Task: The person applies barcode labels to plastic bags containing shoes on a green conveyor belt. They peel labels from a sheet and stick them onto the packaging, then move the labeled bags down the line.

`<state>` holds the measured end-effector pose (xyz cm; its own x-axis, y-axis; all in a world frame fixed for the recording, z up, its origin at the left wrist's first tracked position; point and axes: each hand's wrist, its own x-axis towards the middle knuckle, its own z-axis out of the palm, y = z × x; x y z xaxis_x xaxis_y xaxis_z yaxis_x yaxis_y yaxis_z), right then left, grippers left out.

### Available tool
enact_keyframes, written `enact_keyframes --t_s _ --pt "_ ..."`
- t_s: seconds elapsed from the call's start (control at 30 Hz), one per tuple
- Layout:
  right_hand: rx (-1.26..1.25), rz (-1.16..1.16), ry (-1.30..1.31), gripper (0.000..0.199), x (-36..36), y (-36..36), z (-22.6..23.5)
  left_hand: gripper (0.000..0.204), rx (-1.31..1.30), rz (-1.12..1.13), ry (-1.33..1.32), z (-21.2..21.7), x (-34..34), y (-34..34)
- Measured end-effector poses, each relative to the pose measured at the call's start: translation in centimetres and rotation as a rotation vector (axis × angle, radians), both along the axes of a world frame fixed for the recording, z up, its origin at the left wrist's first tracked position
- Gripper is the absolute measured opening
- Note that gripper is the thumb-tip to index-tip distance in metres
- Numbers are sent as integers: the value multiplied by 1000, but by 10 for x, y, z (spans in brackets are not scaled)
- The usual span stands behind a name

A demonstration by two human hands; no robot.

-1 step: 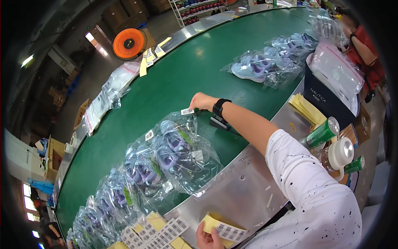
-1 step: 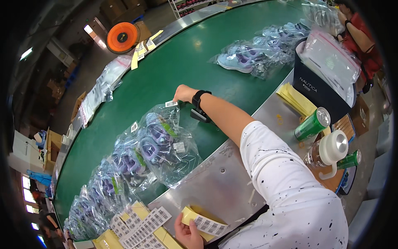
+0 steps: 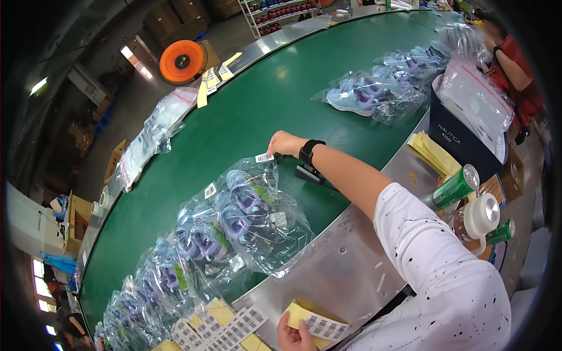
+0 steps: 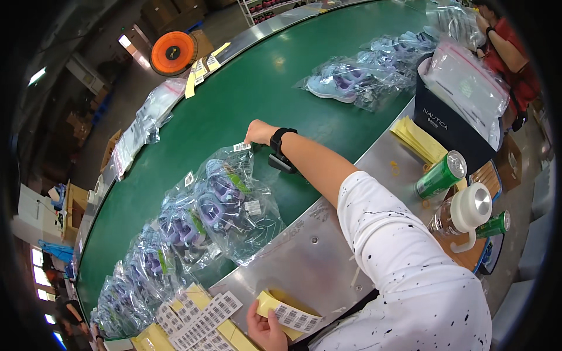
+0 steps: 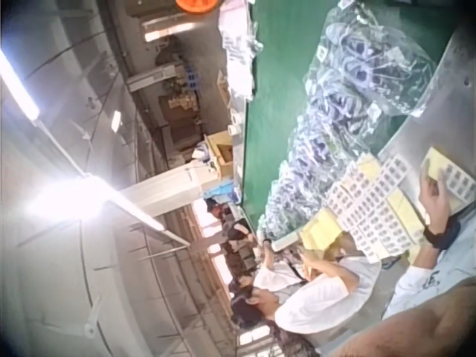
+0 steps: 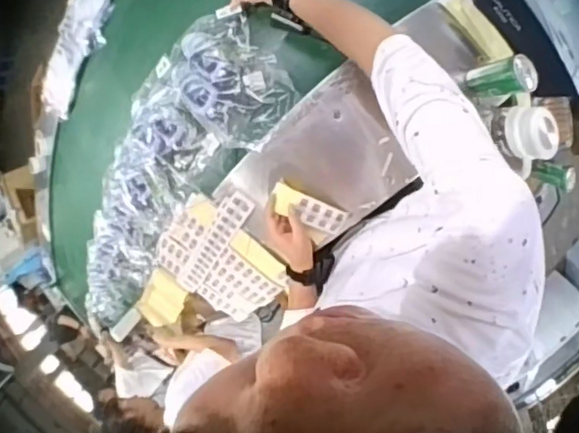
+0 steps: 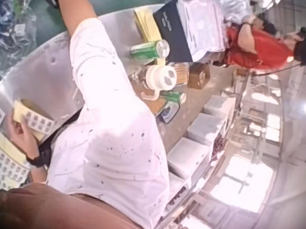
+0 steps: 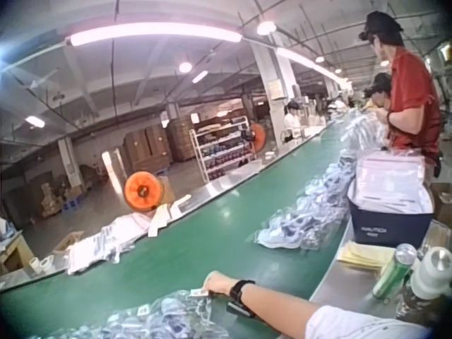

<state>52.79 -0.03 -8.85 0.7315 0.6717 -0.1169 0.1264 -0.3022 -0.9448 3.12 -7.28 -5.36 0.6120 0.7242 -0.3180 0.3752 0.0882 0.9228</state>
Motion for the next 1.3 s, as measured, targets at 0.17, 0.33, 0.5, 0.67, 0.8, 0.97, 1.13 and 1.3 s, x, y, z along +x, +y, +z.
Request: enact_keyframes --t_s 0.17,0.33,0.5,0.67,0.8,0.97,1.13,1.3 --pt "-220 4 -428 27 3 8 -13 39 52 -54 39 3 4 -1" --pt "-386 -33 -731 31 -42 19 -9 39 82 -35 17 4 3 -1" --pt "-369 -142 -879 32 -57 4 1 40 49 -30 -7 6 5 -1" --pt "-578 -226 -672 20 1 -50 15 41 20 7 -29 12 9 -3" --pt "-467 -619 -1233 14 46 -141 35 43 -5 9 -90 19 6 -2" --pt "-585 -455 -1129 18 55 -209 31 44 9 40 -207 23 7 -4" --pt "-499 -403 -1090 21 24 -170 17 42 34 22 -218 10 2 -4" --pt "258 97 -661 14 -95 -98 31 28 74 51 -142 24 6 -5"
